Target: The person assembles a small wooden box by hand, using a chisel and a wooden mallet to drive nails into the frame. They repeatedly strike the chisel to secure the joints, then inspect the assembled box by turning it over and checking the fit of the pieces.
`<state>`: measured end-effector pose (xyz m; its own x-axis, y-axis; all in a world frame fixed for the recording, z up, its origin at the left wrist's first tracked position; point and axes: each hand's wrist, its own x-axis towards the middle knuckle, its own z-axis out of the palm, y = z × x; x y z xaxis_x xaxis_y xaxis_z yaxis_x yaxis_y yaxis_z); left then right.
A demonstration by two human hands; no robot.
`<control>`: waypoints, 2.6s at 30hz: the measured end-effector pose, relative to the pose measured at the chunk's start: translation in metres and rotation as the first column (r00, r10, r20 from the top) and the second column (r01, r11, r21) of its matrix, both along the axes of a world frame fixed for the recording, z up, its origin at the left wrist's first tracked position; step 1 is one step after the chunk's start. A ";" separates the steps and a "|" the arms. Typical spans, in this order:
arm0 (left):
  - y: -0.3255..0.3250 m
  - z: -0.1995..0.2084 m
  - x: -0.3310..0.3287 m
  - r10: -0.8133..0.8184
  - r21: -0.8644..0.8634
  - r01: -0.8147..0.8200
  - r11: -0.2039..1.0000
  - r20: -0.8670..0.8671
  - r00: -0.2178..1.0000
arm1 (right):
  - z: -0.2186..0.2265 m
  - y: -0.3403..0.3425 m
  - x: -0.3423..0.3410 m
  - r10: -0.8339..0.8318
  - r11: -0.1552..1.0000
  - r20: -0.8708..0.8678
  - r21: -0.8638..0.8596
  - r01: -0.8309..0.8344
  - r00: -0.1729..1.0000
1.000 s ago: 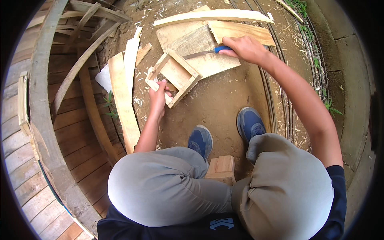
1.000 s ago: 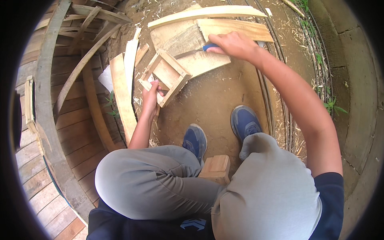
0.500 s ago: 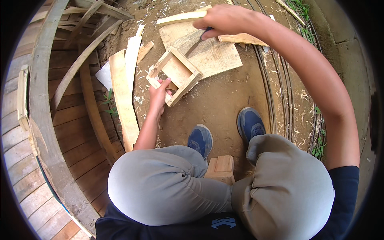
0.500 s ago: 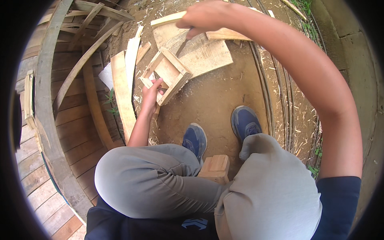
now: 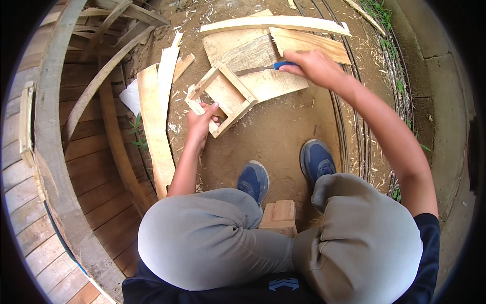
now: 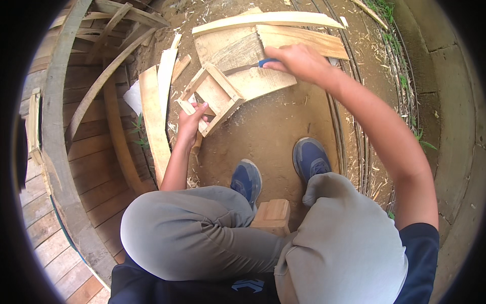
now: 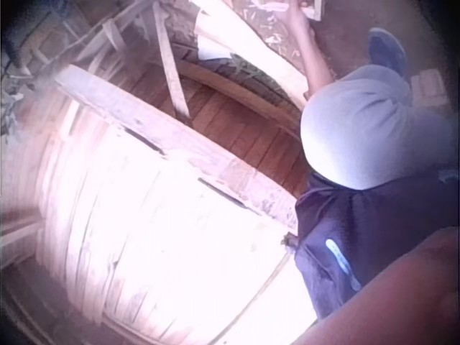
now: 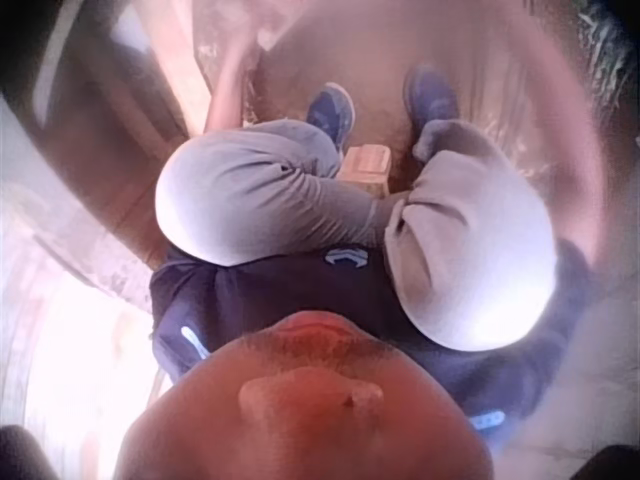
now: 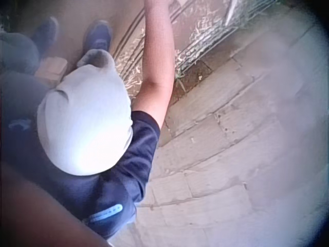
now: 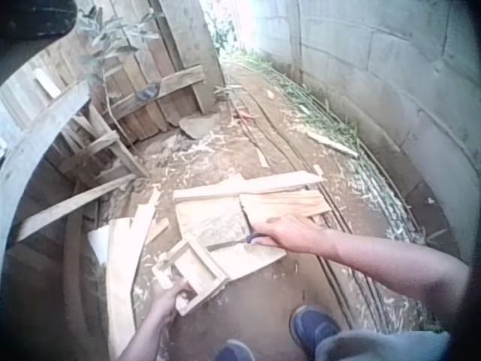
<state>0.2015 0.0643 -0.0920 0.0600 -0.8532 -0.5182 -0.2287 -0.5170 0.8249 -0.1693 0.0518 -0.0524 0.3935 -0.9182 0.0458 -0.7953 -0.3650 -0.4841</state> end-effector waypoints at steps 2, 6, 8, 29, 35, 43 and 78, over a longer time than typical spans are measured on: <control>0.002 -0.001 0.002 0.004 -0.001 -0.004 1.000 0.004 1.000 | -0.009 0.008 0.002 -0.004 0.996 0.043 -0.091 0.008 0.999; 0.001 0.001 -0.001 -0.017 -0.009 0.017 1.000 -0.003 1.000 | -0.024 -0.005 -0.006 0.029 0.991 0.063 -0.130 -0.021 0.998; 0.000 0.001 0.000 -0.024 -0.011 0.024 1.000 0.000 1.000 | -0.023 -0.013 -0.005 0.052 0.988 0.039 -0.151 -0.046 0.998; -0.016 0.010 0.019 -0.078 0.075 0.074 0.994 0.055 0.995 | 0.103 -0.063 0.104 0.185 0.924 -0.402 -0.240 -0.298 0.897; -0.016 0.021 0.025 -0.017 -0.004 0.017 1.000 -0.042 0.999 | 0.089 -0.050 0.069 0.055 0.989 -0.271 -0.114 -0.088 0.961; -0.019 0.028 0.053 -0.024 -0.102 0.011 0.995 -0.132 0.991 | 0.035 0.046 0.046 -0.456 0.846 0.089 0.352 0.400 0.885; 0.012 0.445 -0.085 0.061 -0.742 0.464 0.485 0.558 0.828 | 0.399 0.098 0.148 -0.031 0.568 -0.158 -0.815 -0.113 0.987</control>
<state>0.1163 0.0764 0.3535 -0.1825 -0.8619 0.4732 -0.6895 0.4552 0.5633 -0.0212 0.1493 0.3466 0.4971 -0.4962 0.7118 -0.7994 -0.5809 0.1533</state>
